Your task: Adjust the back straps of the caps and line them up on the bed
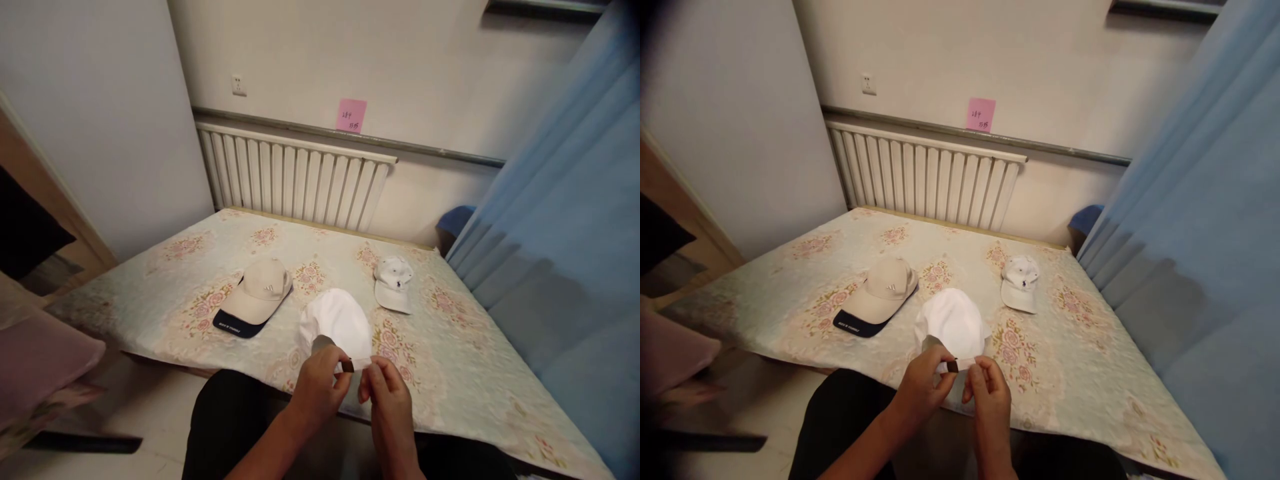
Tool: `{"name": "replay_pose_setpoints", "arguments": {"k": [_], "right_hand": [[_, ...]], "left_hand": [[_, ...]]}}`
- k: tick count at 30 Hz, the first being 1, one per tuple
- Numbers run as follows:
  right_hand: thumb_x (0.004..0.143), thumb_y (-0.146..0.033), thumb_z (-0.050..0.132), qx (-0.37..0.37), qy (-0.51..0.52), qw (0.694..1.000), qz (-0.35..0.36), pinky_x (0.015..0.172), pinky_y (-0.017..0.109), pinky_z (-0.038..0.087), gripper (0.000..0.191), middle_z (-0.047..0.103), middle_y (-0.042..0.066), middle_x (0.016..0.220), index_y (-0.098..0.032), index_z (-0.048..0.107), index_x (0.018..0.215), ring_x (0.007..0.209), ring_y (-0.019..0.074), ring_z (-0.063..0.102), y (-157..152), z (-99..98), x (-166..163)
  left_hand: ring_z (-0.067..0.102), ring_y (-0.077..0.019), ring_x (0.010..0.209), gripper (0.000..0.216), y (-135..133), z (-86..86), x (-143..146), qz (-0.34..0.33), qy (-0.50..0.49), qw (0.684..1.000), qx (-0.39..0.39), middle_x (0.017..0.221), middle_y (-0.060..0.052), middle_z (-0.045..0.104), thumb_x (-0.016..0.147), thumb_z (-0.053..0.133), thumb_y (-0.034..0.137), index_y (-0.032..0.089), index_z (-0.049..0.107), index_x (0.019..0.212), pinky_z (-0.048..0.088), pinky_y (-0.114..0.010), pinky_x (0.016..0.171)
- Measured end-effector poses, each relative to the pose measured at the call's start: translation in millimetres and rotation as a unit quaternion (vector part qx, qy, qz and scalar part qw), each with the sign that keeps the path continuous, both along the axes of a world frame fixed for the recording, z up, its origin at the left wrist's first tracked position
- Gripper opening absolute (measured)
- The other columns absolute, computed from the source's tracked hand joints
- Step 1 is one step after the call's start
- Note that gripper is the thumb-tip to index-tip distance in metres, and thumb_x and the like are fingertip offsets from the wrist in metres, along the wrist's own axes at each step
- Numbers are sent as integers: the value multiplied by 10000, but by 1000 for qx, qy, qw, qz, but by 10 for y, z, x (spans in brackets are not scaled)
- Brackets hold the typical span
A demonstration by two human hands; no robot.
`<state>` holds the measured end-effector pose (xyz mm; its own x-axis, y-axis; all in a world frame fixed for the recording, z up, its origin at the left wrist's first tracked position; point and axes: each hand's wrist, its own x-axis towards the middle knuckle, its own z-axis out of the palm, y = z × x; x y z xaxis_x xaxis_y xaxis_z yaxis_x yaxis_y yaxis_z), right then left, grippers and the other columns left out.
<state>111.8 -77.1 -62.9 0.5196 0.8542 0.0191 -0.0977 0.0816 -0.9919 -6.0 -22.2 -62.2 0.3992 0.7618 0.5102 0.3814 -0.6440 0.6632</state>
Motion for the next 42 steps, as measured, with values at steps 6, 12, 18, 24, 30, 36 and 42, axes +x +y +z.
{"name": "replay_pose_setpoints", "arguments": {"k": [6, 12, 18, 24, 30, 36, 42], "right_hand": [[743, -421, 618, -35, -48, 998, 13, 505, 251, 322, 232, 456, -54, 492, -196, 583, 695, 494, 123, 420, 64, 7, -21], [760, -396, 602, -27, -50, 998, 15, 603, 254, 379, 229, 516, -36, 564, -208, 558, 638, 595, 143, 481, 68, -35, -3], [743, -436, 605, -45, -8, 999, 21, 658, 307, 445, 234, 606, -7, 637, -207, 583, 700, 649, 193, 575, 81, -38, 11], [776, -451, 566, -49, -35, 998, 26, 659, 315, 454, 245, 610, -9, 614, -213, 567, 717, 637, 196, 587, 89, -73, 40], [761, -467, 572, -55, -8, 998, 29, 643, 311, 466, 275, 619, 0, 620, -197, 581, 715, 624, 193, 589, 86, -41, 24], [746, -447, 612, -59, 54, 996, 27, 613, 277, 475, 254, 625, -20, 621, -195, 582, 731, 617, 172, 602, 93, -116, 6], [691, -353, 708, -54, 207, 976, 27, 588, 232, 472, 219, 615, -18, 664, -170, 614, 766, 604, 115, 557, 41, -126, -60]], "left_hand": [[587, -145, 690, 169, -4, -16, -10, 10, 6, 1000, 13, 735, -12, 627, 698, 499, 81, 201, 542, 810, 444, -255, 640], [583, -154, 697, 144, 10, -19, -15, 11, 13, 1000, 3, 740, -17, 633, 706, 516, 91, 191, 535, 807, 441, -274, 656], [580, -156, 693, 131, 11, -17, -15, 2, 15, 1000, -2, 736, -18, 629, 712, 524, 99, 191, 530, 804, 438, -274, 648], [578, -154, 702, 132, 33, -27, -20, 3, 17, 1000, -5, 745, -15, 626, 716, 530, 103, 195, 535, 810, 434, -272, 656], [574, -147, 696, 131, 24, -42, -19, -9, 12, 1000, -19, 739, -10, 619, 712, 527, 97, 190, 538, 804, 434, -261, 648], [573, -150, 715, 132, 34, -31, -17, -11, 13, 998, -58, 752, -14, 615, 714, 519, 100, 184, 547, 811, 436, -258, 657], [565, -151, 719, 137, 8, -35, -19, -14, 19, 997, -71, 753, -15, 607, 707, 516, 96, 179, 551, 811, 427, -258, 659]]}}
